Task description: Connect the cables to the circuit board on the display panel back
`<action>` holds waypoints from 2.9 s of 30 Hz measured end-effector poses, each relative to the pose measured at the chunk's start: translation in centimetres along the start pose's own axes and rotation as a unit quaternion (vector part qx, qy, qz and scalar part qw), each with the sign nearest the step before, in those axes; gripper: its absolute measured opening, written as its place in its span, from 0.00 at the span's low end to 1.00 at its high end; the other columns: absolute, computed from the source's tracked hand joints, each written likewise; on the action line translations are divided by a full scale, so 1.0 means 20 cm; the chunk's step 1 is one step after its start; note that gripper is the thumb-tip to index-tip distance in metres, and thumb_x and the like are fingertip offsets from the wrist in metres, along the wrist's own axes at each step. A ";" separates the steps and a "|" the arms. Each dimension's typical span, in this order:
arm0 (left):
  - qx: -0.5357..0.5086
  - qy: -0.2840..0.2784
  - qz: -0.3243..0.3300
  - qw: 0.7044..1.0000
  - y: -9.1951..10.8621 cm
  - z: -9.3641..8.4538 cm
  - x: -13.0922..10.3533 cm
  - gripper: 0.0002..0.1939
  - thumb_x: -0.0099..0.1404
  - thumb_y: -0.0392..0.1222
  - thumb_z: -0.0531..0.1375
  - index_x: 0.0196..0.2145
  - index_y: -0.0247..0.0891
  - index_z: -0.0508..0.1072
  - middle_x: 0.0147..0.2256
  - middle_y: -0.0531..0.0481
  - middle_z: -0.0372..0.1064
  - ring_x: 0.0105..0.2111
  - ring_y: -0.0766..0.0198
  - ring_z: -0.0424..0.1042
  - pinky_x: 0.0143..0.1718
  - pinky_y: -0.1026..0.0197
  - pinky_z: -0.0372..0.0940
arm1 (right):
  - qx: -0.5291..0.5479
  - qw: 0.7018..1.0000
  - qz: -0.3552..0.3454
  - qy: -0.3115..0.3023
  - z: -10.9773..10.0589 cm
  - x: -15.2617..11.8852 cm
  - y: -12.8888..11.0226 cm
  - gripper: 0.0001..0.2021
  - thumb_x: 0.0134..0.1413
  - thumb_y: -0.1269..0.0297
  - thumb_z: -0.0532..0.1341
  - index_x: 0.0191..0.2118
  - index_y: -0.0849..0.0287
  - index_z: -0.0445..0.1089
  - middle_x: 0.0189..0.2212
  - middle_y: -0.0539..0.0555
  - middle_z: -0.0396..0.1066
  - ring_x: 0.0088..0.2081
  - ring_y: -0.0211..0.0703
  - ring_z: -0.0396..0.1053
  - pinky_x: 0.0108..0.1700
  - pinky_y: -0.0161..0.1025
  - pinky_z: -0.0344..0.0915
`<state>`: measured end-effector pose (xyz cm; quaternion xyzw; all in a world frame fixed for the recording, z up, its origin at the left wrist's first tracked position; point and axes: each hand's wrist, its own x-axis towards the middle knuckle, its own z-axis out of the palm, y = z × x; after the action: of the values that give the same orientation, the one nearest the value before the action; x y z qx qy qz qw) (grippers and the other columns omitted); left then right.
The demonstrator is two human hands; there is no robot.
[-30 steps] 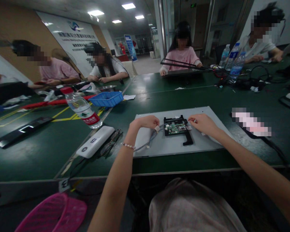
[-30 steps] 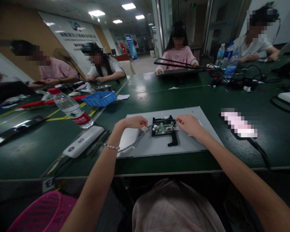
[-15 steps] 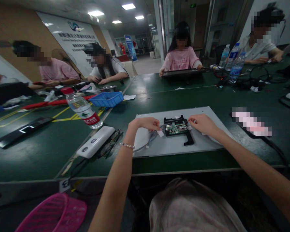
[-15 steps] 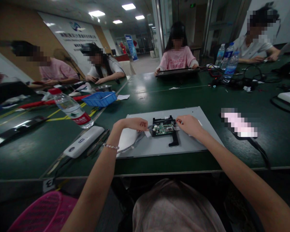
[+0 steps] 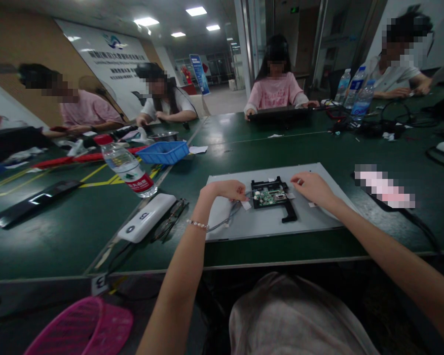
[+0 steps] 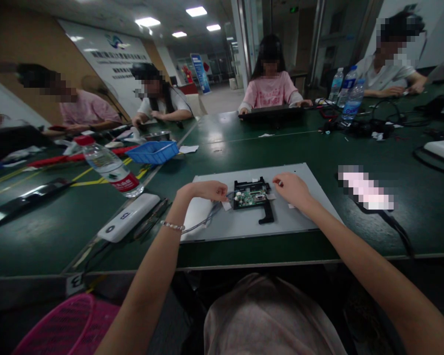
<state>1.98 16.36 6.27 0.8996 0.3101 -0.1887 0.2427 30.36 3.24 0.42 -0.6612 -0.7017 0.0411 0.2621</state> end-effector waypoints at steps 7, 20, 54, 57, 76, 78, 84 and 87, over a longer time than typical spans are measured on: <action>0.041 0.111 0.032 0.992 0.00 -0.04 -0.02 0.21 0.64 0.54 0.49 0.27 0.35 0.71 0.24 0.51 0.67 0.24 0.66 0.64 0.26 0.65 0.55 | 0.025 1.000 -0.015 -0.003 -0.01 0.00 0.00 0.11 0.55 0.68 0.56 0.42 0.60 0.73 0.41 0.58 0.73 0.40 0.46 0.71 0.46 0.42 0.64; 0.081 0.127 0.043 0.988 -0.08 -0.04 -0.01 0.18 0.58 0.47 0.57 0.46 0.40 0.73 0.43 0.50 0.73 0.40 0.63 0.70 0.40 0.67 0.61 | 0.169 0.975 -0.012 -0.140 -0.01 0.01 0.04 0.11 0.47 0.67 0.62 0.39 0.57 0.75 0.35 0.52 0.76 0.37 0.43 0.72 0.40 0.39 0.67; 0.178 0.301 -0.015 0.937 0.17 0.10 0.16 0.14 0.66 0.35 0.50 0.41 0.34 0.74 0.41 0.42 0.69 0.40 0.58 0.71 0.43 0.60 0.63 | 0.004 0.986 -0.125 -0.106 0.09 0.34 -0.12 0.11 0.56 0.65 0.59 0.41 0.57 0.77 0.41 0.57 0.75 0.44 0.50 0.70 0.49 0.41 0.63; 0.187 0.303 -0.017 0.934 0.18 0.13 0.19 0.14 0.66 0.33 0.48 0.39 0.33 0.74 0.38 0.41 0.69 0.39 0.58 0.71 0.42 0.60 0.63 | 0.013 0.990 -0.103 -0.093 0.11 0.34 -0.13 0.10 0.56 0.67 0.58 0.39 0.54 0.78 0.38 0.54 0.76 0.43 0.48 0.71 0.47 0.39 0.63; 0.135 0.326 0.032 0.935 0.15 0.12 0.21 0.12 0.65 0.32 0.48 0.36 0.35 0.71 0.36 0.44 0.68 0.38 0.60 0.69 0.43 0.60 0.63 | 0.033 0.998 -0.050 -0.007 -0.05 0.21 0.26 0.15 0.56 0.70 0.54 0.46 0.61 0.74 0.47 0.58 0.73 0.49 0.49 0.69 0.53 0.45 0.64; 0.131 0.330 0.039 0.934 0.15 0.13 0.21 0.12 0.65 0.32 0.48 0.37 0.35 0.71 0.37 0.45 0.67 0.39 0.61 0.69 0.44 0.60 0.63 | 0.031 0.997 -0.067 0.011 -0.06 0.20 0.24 0.15 0.58 0.69 0.53 0.46 0.60 0.74 0.46 0.57 0.73 0.49 0.48 0.69 0.54 0.45 0.63; 0.167 0.329 0.007 0.929 0.18 0.15 0.22 0.13 0.68 0.35 0.46 0.39 0.35 0.71 0.40 0.44 0.67 0.38 0.61 0.70 0.40 0.61 0.63 | 0.003 0.995 -0.097 -0.023 -0.02 0.19 0.21 0.15 0.59 0.62 0.56 0.47 0.59 0.72 0.48 0.58 0.71 0.50 0.50 0.67 0.54 0.47 0.62; 0.181 0.327 0.004 0.927 0.18 0.15 0.22 0.13 0.68 0.34 0.47 0.39 0.35 0.71 0.41 0.44 0.68 0.39 0.60 0.71 0.40 0.61 0.63 | -0.014 0.994 -0.095 -0.052 0.00 0.19 0.21 0.14 0.59 0.62 0.56 0.47 0.58 0.73 0.46 0.59 0.73 0.48 0.50 0.69 0.51 0.48 0.64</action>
<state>6.93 14.23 2.80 0.9415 0.3287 0.0640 -0.0387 34.25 7.40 -0.19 -0.5920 -0.7746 0.0405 0.2191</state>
